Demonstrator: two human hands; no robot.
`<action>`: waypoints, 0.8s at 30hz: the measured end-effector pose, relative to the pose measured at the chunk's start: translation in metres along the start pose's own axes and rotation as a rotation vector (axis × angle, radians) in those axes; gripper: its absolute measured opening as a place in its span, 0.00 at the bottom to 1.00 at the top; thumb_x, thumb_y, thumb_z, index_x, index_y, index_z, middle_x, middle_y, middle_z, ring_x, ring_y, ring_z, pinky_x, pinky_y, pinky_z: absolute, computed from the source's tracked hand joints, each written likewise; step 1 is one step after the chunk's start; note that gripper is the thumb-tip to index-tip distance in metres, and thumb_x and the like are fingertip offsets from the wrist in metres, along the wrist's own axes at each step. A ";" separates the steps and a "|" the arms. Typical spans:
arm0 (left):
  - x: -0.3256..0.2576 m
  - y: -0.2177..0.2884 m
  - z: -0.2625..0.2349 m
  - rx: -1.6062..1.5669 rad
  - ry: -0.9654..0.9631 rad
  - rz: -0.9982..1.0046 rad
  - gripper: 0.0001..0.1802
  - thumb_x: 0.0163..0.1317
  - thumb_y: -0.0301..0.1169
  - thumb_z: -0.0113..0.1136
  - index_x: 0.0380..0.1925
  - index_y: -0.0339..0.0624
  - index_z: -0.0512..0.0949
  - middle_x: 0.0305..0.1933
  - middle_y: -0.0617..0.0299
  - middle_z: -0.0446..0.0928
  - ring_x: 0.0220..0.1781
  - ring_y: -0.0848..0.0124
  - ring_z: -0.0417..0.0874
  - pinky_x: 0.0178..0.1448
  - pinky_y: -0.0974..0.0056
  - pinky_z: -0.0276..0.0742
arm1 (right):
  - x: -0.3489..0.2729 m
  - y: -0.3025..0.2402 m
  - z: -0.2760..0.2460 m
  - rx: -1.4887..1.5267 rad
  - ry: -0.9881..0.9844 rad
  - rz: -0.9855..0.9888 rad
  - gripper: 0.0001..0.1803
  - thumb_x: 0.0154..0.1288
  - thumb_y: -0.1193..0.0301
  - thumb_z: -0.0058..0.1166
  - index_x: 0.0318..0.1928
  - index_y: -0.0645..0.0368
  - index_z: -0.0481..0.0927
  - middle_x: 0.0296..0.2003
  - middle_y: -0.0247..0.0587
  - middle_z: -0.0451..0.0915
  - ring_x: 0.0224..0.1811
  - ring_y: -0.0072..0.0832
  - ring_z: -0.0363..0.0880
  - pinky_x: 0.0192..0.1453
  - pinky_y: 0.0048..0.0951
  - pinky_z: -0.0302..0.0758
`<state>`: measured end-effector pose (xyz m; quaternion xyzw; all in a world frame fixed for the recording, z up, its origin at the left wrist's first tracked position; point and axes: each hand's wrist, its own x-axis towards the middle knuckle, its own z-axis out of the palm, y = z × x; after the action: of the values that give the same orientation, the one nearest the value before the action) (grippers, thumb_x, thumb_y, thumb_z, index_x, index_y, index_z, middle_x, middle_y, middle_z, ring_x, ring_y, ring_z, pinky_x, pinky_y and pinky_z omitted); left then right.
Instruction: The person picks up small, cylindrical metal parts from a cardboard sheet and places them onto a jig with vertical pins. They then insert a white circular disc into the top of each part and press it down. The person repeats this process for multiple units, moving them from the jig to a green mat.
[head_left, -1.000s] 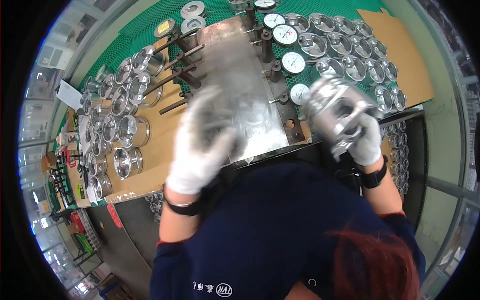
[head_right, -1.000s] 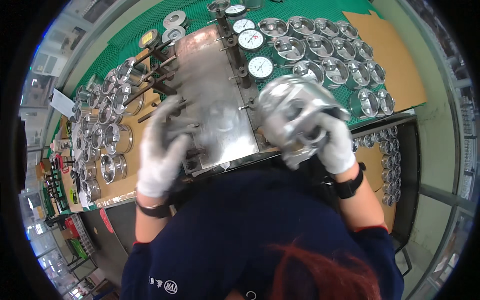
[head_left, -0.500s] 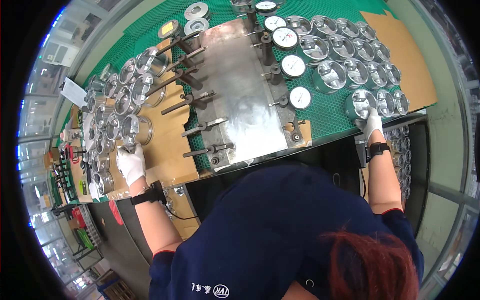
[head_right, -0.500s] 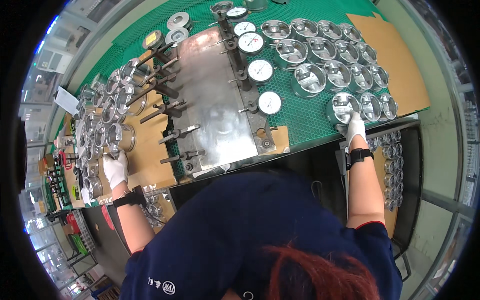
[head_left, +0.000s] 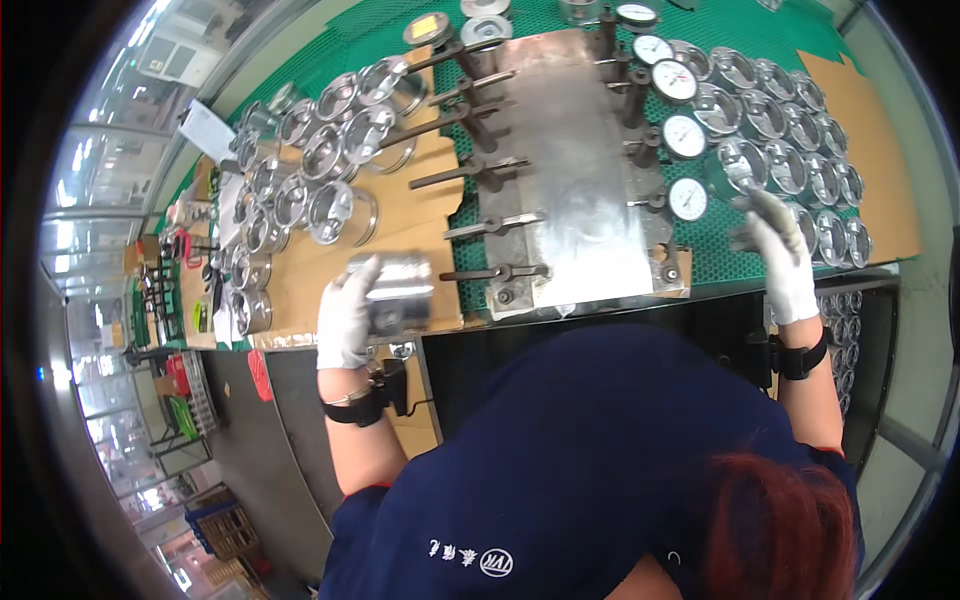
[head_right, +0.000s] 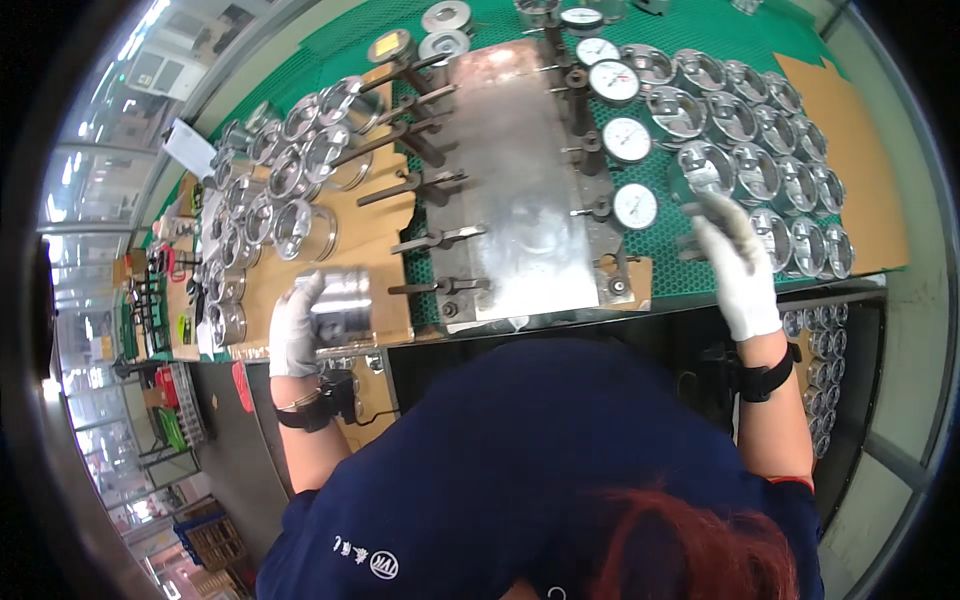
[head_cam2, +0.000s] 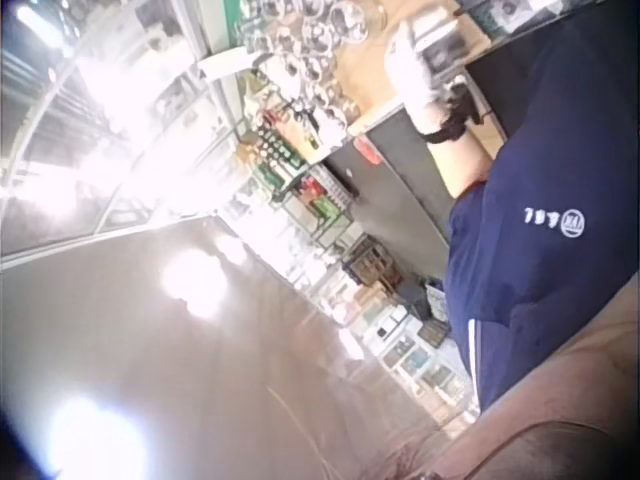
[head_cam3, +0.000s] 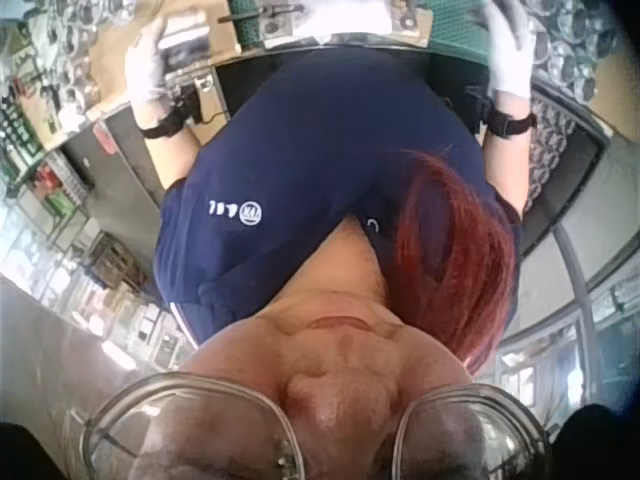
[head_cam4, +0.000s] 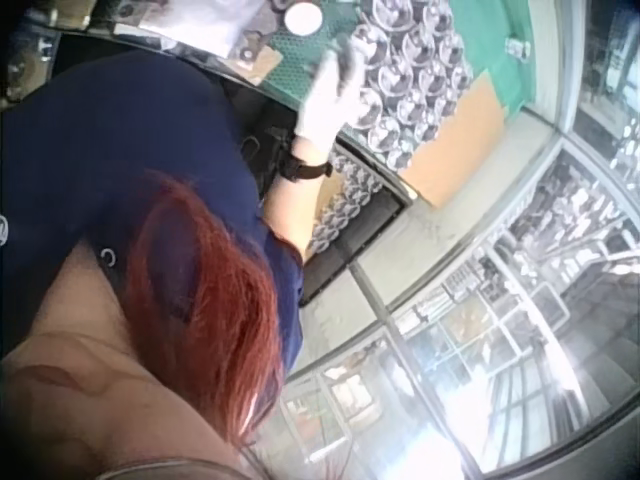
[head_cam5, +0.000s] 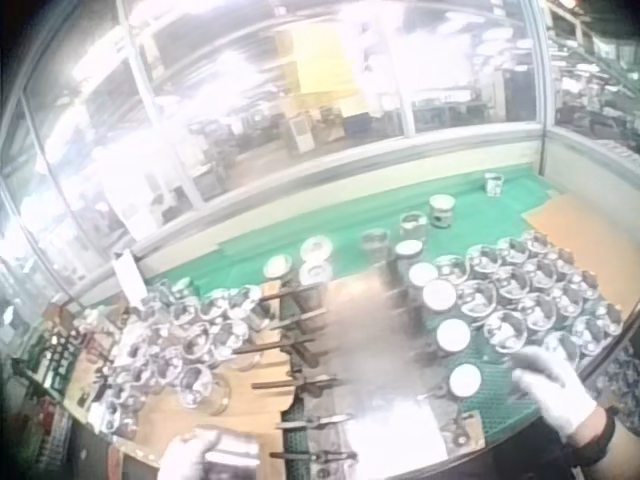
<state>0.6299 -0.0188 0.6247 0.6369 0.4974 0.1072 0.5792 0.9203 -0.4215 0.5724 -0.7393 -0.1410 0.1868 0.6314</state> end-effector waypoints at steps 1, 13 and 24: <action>-0.015 0.011 0.016 -0.100 -0.101 0.054 0.24 0.67 0.44 0.63 0.46 0.30 0.82 0.41 0.55 0.86 0.31 0.69 0.87 0.29 0.66 0.83 | -0.003 -0.018 0.025 -0.020 -0.139 -0.041 0.23 0.73 0.70 0.58 0.66 0.59 0.76 0.50 0.40 0.84 0.45 0.20 0.83 0.47 0.24 0.81; -0.036 0.008 0.117 0.132 -0.511 0.287 0.33 0.66 0.28 0.62 0.69 0.32 0.63 0.61 0.49 0.75 0.58 0.61 0.82 0.61 0.62 0.79 | -0.003 -0.053 0.128 -0.510 -0.498 -0.600 0.59 0.42 0.61 0.79 0.74 0.62 0.59 0.56 0.57 0.72 0.56 0.53 0.76 0.62 0.45 0.75; -0.001 -0.010 0.167 0.563 -0.230 1.220 0.49 0.44 0.35 0.82 0.67 0.39 0.65 0.58 0.41 0.76 0.54 0.42 0.80 0.59 0.48 0.78 | -0.005 -0.029 0.106 -0.457 -0.481 -0.432 0.50 0.55 0.73 0.72 0.75 0.65 0.58 0.53 0.54 0.79 0.50 0.43 0.84 0.53 0.37 0.81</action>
<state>0.7427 -0.1268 0.5655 0.9372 -0.0066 0.2128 0.2764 0.8687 -0.3257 0.5870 -0.7493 -0.4752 0.1813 0.4241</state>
